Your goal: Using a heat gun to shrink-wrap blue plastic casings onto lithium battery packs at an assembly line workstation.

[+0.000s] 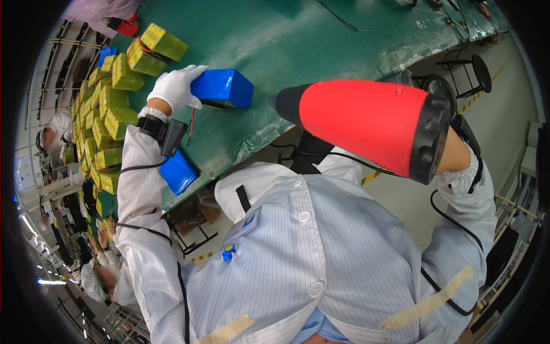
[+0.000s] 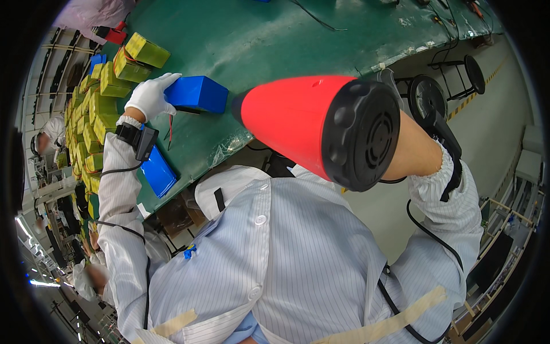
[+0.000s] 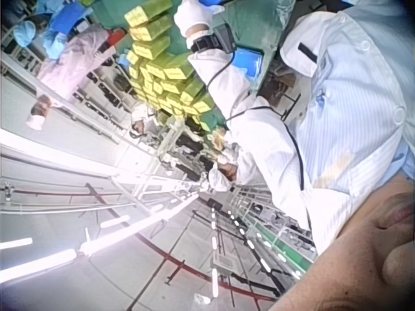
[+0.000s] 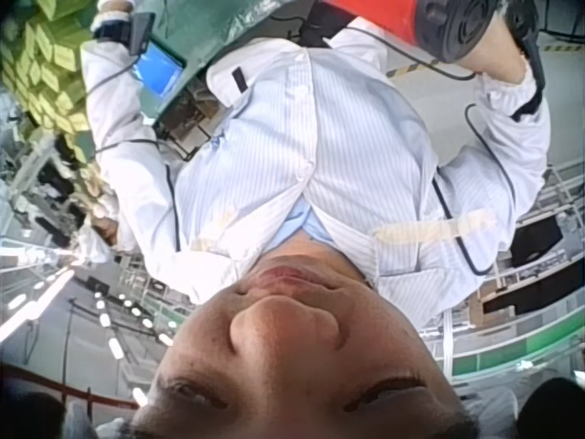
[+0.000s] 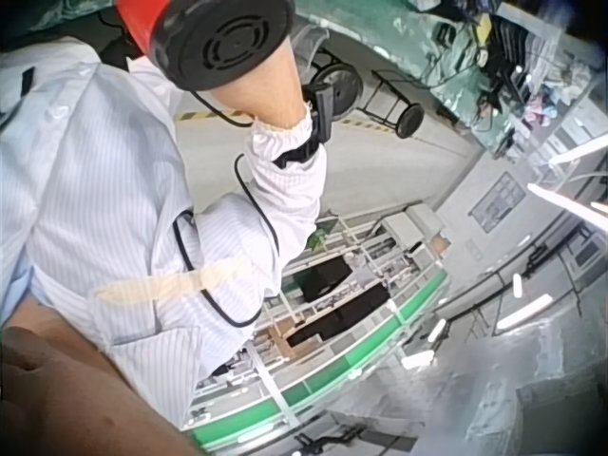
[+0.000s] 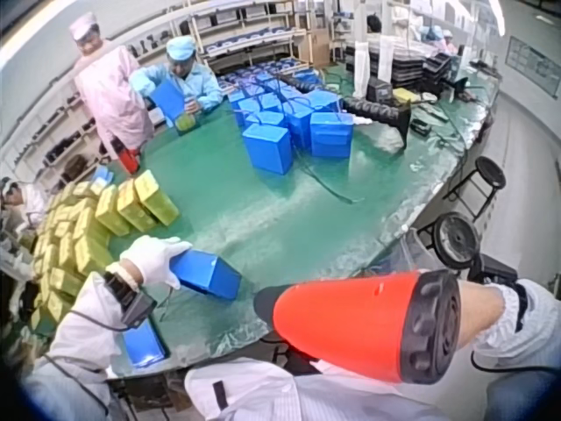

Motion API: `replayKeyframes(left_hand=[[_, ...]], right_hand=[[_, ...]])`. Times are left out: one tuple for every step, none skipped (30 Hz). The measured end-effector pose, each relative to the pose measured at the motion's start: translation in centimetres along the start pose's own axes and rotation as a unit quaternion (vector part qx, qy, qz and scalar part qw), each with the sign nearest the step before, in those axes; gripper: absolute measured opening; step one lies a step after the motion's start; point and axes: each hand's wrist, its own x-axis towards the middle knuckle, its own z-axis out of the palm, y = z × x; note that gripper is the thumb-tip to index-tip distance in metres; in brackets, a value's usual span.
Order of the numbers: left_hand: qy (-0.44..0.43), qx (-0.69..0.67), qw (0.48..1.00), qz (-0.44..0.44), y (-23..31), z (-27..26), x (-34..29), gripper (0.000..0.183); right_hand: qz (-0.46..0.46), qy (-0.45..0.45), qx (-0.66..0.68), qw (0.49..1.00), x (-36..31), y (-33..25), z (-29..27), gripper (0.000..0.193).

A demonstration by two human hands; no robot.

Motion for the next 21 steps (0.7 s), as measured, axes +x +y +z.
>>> replayKeyframes(left_hand=[[0.001,0.0,1.0,0.002,-0.05,0.03,0.03,0.098],[0.002,0.0,1.0,0.004,-0.09,0.07,0.02,0.098],[0.002,0.0,1.0,0.004,-0.03,0.02,0.01,0.098],[0.003,-0.002,1.0,0.005,0.04,-0.03,0.0,0.098],[0.004,-0.003,1.0,0.007,0.13,-0.11,0.01,0.098],[0.004,-0.004,1.0,0.006,0.19,-0.18,0.0,0.098],[0.005,-0.004,1.0,0.007,0.25,-0.24,-0.01,0.098],[0.006,-0.004,1.0,0.007,0.28,-0.26,-0.01,0.098],[0.005,-0.004,1.0,0.005,0.27,-0.23,-0.15,0.098],[0.007,0.0,1.0,0.004,0.26,-0.19,-0.29,0.098],[0.009,0.004,1.0,0.003,0.23,-0.15,-0.44,0.098],[0.011,0.003,1.0,0.005,0.21,-0.11,-0.32,0.098],[0.015,0.0,1.0,0.009,0.16,-0.03,-0.2,0.098],[0.02,-0.002,1.0,0.013,0.13,0.0,-0.1,0.098],[0.019,-0.002,1.0,0.013,0.18,-0.08,-0.11,0.098],[0.014,-0.002,1.0,0.01,0.26,-0.17,-0.09,0.098],[0.01,-0.002,1.0,0.007,0.34,-0.27,-0.06,0.098],[0.01,-0.002,1.0,0.006,0.35,-0.29,-0.11,0.098],[0.005,-0.003,1.0,0.003,0.36,-0.3,-0.14,0.098],[0.001,-0.005,1.0,0.0,0.34,-0.29,-0.17,0.098],[0.001,-0.005,1.0,-0.001,0.32,-0.28,-0.2,0.098]], right_hand=[[0.0,0.0,0.0,1.0,-0.08,-0.02,-0.02,0.039],[0.0,-0.001,-0.001,1.0,-0.1,0.07,0.06,0.039],[0.0,-0.001,-0.001,1.0,-0.15,-0.01,0.01,0.039],[0.0,-0.001,-0.001,1.0,-0.14,0.04,0.09,0.039],[-0.001,-0.001,-0.003,1.0,-0.1,0.04,0.14,0.039],[0.0,-0.001,-0.003,1.0,-0.08,0.06,0.18,0.039],[-0.001,-0.001,-0.003,1.0,-0.08,0.07,0.21,0.039],[0.0,-0.001,-0.003,1.0,-0.14,0.08,0.23,0.039],[-0.004,-0.004,-0.002,1.0,0.01,0.2,0.33,0.039],[-0.005,-0.005,-0.002,1.0,0.09,0.33,0.37,0.039],[-0.008,-0.009,-0.003,1.0,0.3,0.57,0.55,0.039],[-0.006,-0.007,-0.004,1.0,0.22,0.33,0.49,0.039],[-0.005,-0.006,-0.004,1.0,0.21,0.21,0.6,0.039],[-0.004,-0.006,-0.006,1.0,0.16,0.06,0.67,0.039],[-0.004,-0.006,-0.007,1.0,0.22,0.25,0.85,0.039],[-0.006,-0.007,-0.008,1.0,0.2,0.3,0.85,0.039],[-0.005,-0.006,-0.007,1.0,0.25,0.29,0.88,0.039],[-0.005,-0.007,-0.007,1.0,0.22,0.2,0.88,0.039],[-0.005,-0.008,-0.006,1.0,0.12,0.11,0.8,0.039],[-0.003,-0.008,-0.004,1.0,-0.01,0.05,0.54,0.039],[-0.005,-0.01,-0.007,1.0,-0.05,0.25,0.49,0.039]])
